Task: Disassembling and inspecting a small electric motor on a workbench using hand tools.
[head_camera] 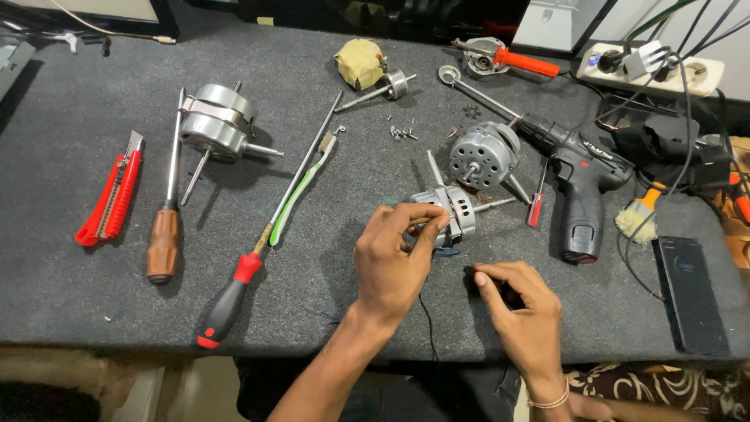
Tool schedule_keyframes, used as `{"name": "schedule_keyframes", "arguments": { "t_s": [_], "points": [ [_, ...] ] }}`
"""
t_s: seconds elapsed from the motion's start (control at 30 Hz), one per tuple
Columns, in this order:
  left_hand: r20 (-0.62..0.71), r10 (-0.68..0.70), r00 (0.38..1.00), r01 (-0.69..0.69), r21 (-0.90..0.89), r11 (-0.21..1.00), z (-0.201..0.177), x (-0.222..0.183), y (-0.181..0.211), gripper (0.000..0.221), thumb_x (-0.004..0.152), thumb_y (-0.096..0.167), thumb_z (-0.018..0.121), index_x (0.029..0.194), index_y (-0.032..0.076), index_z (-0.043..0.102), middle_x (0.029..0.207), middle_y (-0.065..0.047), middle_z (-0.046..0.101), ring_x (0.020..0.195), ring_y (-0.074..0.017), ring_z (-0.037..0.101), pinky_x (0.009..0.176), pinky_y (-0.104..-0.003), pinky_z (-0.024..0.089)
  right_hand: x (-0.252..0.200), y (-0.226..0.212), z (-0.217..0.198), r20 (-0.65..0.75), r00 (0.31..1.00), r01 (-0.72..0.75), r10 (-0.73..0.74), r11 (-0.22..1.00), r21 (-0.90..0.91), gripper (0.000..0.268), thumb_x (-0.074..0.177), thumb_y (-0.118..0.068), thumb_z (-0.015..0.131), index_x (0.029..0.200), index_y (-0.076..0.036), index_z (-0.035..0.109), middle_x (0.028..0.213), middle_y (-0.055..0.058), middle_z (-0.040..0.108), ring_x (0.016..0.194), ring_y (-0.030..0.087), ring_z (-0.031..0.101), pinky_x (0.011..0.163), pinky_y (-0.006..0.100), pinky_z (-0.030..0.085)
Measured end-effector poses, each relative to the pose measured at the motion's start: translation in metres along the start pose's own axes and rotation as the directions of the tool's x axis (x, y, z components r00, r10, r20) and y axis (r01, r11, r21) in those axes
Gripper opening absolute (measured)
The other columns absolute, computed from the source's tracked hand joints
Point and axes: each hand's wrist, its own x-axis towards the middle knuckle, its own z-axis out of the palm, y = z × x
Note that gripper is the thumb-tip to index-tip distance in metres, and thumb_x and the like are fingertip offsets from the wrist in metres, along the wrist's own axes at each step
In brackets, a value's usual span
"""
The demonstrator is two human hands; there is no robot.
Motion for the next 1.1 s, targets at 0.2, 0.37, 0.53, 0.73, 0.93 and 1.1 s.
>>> {"name": "schedule_keyframes", "arguments": {
  "t_s": [0.2,0.37,0.53,0.73,0.93,1.1],
  "points": [
    [0.022,0.080,0.997,-0.080,-0.001,0.997,-0.0006,0.0003,-0.0060,0.013,0.093,0.012,0.078,0.104,0.012,0.071,0.097,-0.002,0.077,0.085,-0.0136,0.067,0.053,-0.022,0.052,0.0022,-0.0035,-0.0002,0.002,1.000,-0.017,0.017,1.000,0.006,0.008,0.094,-0.011,0.071,0.097,-0.010,0.078,0.096,0.003,0.076,0.091,0.014,0.069,0.089,0.027,0.050],
    [0.003,0.037,0.999,-0.037,0.006,0.999,0.0009,0.0017,-0.0028,0.005,0.096,0.017,0.075,0.100,0.016,0.072,0.096,0.003,0.076,0.082,-0.0108,0.064,0.052,-0.023,0.049,0.0021,0.0004,0.0009,0.007,1.000,-0.007,0.007,1.000,0.010,0.008,0.095,-0.010,0.070,0.098,-0.009,0.078,0.096,0.003,0.076,0.090,0.014,0.068,0.087,0.027,0.049],
    [0.006,0.049,0.999,-0.049,0.010,0.999,0.0000,0.0016,-0.0039,0.006,0.096,0.017,0.075,0.100,0.015,0.072,0.095,0.002,0.076,0.082,-0.0121,0.064,0.053,-0.024,0.050,0.0020,-0.0017,0.0010,0.008,1.000,-0.006,0.006,1.000,-0.005,0.008,0.096,-0.010,0.070,0.099,-0.009,0.078,0.096,0.004,0.075,0.090,0.014,0.068,0.085,0.027,0.049],
    [-0.005,0.036,0.999,-0.036,-0.010,0.999,-0.0002,0.0008,-0.0043,0.007,0.095,0.016,0.076,0.101,0.015,0.072,0.094,0.001,0.076,0.081,-0.0111,0.065,0.055,-0.024,0.049,0.0017,-0.0003,0.0017,0.000,1.000,0.014,-0.014,1.000,-0.020,0.008,0.096,-0.010,0.070,0.100,-0.009,0.078,0.096,0.004,0.075,0.089,0.015,0.068,0.087,0.028,0.049],
    [-0.011,0.086,0.996,-0.086,0.002,0.996,0.0002,0.0001,-0.0047,0.008,0.096,0.014,0.076,0.102,0.013,0.072,0.096,0.001,0.076,0.078,-0.0129,0.061,0.056,-0.024,0.050,0.0022,-0.0020,0.0012,0.003,1.000,0.023,-0.023,0.999,-0.042,0.009,0.097,-0.010,0.069,0.099,-0.008,0.077,0.095,0.004,0.074,0.089,0.016,0.067,0.084,0.028,0.048],
    [-0.003,0.086,0.996,-0.086,0.015,0.996,-0.0004,-0.0015,-0.0041,0.005,0.098,0.015,0.074,0.102,0.013,0.072,0.097,0.001,0.076,0.081,-0.0150,0.063,0.061,-0.026,0.052,0.0009,-0.0019,0.0012,0.000,0.999,0.032,-0.032,0.998,-0.061,0.009,0.098,-0.011,0.068,0.100,-0.009,0.077,0.096,0.004,0.074,0.087,0.016,0.067,0.082,0.028,0.048]
  ]
}}
